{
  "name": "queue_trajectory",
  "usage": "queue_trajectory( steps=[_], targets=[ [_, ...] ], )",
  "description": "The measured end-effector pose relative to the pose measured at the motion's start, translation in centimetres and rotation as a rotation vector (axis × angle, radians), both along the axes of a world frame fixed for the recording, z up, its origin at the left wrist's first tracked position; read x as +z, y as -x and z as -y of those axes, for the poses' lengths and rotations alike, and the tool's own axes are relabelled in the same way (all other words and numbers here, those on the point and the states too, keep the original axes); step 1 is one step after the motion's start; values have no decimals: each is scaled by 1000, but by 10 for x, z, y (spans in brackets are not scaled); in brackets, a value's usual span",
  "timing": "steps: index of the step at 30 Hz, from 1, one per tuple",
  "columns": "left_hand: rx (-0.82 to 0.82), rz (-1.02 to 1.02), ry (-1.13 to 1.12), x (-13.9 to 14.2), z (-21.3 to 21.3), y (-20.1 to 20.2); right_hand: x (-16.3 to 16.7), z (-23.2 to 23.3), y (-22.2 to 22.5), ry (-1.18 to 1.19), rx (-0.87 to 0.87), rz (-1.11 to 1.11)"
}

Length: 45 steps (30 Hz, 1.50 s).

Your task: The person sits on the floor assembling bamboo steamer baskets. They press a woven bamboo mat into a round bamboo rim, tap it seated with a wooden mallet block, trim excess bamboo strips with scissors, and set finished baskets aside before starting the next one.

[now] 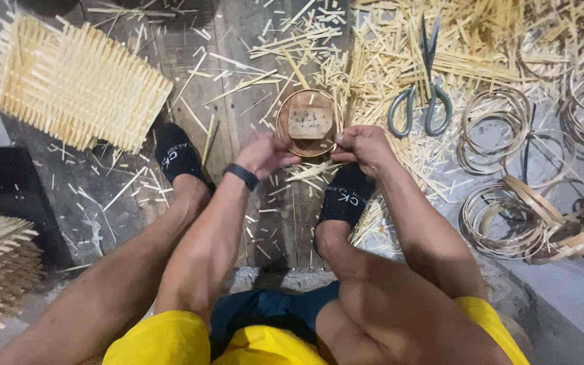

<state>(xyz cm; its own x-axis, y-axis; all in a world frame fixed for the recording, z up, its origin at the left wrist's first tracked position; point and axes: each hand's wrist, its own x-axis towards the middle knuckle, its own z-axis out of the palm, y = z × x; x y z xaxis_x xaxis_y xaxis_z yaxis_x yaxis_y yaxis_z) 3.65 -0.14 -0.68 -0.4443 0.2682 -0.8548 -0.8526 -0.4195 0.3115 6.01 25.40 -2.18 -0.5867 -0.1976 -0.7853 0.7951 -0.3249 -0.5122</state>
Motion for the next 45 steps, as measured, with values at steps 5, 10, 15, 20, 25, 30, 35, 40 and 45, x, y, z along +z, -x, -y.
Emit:
queue_trajectory(
  steps=[5,10,15,20,25,30,35,40,45],
  targets=[
    [-77,-62,335,-16,-12,-26,-20,11,5,-282,23,105],
    [-131,-120,539,-16,-26,-21,-6,21,6,-352,0,38],
    [-266,-393,507,0,-3,-11,44,15,8,-532,233,-78],
    [-421,-869,833,21,8,-10,77,40,11,-449,352,-271],
    [-213,-847,921,26,-22,-10,78,72,12,-621,421,-358],
    [-159,-902,819,26,-19,-6,73,81,0,-709,327,-577],
    [-171,-780,735,28,-9,-4,75,81,2,-664,390,-590],
    [-222,-858,732,36,3,1,91,95,3,-415,237,-345],
    [-308,-924,760,50,27,4,99,112,1,-371,241,-311]
  ],
)
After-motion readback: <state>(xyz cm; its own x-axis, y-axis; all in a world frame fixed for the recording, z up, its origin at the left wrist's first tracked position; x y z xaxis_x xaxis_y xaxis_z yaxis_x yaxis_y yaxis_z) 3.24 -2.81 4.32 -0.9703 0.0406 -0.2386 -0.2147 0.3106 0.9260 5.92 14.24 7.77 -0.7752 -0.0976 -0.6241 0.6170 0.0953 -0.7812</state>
